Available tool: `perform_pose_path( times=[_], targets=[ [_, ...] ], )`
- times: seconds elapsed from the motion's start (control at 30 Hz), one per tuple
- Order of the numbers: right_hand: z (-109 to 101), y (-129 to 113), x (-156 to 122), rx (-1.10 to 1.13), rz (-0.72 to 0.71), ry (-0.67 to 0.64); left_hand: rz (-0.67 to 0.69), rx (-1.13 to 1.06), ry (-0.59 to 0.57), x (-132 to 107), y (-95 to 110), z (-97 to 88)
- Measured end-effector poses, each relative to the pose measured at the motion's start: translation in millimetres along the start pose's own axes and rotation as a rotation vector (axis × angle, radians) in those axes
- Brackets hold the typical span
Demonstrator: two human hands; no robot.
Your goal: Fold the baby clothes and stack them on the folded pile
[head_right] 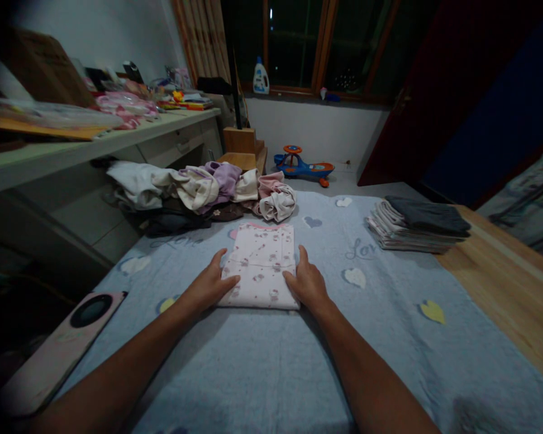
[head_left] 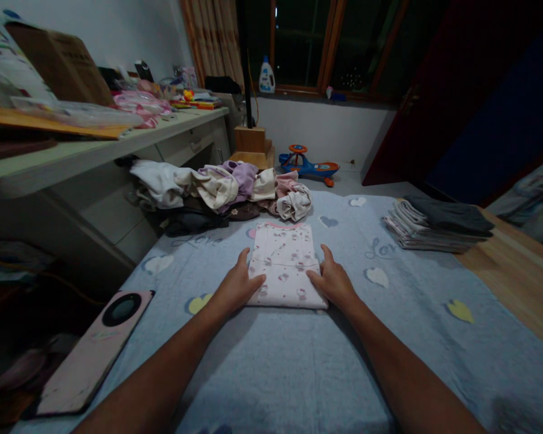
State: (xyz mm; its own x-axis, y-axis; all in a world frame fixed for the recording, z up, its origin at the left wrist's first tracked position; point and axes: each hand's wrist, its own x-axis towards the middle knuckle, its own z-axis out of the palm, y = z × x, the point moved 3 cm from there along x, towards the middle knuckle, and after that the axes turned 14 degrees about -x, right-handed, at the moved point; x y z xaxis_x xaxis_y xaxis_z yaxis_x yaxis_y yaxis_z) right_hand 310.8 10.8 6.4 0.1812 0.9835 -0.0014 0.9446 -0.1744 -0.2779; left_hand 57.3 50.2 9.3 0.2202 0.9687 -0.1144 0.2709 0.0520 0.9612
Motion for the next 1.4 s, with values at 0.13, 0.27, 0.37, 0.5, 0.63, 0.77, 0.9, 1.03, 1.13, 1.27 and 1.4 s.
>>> perform_pose_path(
  times=[0.13, 0.27, 0.37, 0.5, 0.63, 0.77, 0.9, 1.03, 1.13, 1.27, 1.4],
  targets=[
    [-3, -1, -4, -0.086, -0.018, 0.137, 0.328, 0.391, 0.183, -8, 16, 0.8],
    [-9, -12, -9, -0.142, -0.178, 0.356, 0.529, 0.517, 0.021, -14, 20, 14.7],
    [-8, -25, -13, -0.116, -0.354, 0.367, 0.557, 0.555, -0.171, -17, 15, 25.4],
    [3, -37, -18, -0.104, -0.555, 0.273, 0.514, 0.591, -0.276, -16, 5, 32.4],
    [16, -38, -18, -0.159, -0.595, 0.137, 0.452, 0.593, -0.337, -14, -6, 33.8],
    [22, -35, -17, -0.218, -0.59, 0.054, 0.457, 0.617, -0.374, -14, -11, 32.9],
    [21, -35, -18, -0.24, -0.599, 0.048, 0.456, 0.646, -0.404, -16, -9, 32.0],
    [16, -40, -21, -0.251, -0.59, 0.077, 0.459, 0.627, -0.424, -17, -4, 31.2],
    [14, -45, -25, -0.233, -0.613, 0.043, 0.451, 0.61, -0.446, -17, -2, 30.9],
    [15, -48, -28, -0.214, -0.631, -0.06, 0.467, 0.583, -0.442, -17, -4, 30.0],
    [17, -47, -27, -0.208, -0.635, -0.086, 0.467, 0.607, -0.449, -17, -6, 29.7]
  ],
)
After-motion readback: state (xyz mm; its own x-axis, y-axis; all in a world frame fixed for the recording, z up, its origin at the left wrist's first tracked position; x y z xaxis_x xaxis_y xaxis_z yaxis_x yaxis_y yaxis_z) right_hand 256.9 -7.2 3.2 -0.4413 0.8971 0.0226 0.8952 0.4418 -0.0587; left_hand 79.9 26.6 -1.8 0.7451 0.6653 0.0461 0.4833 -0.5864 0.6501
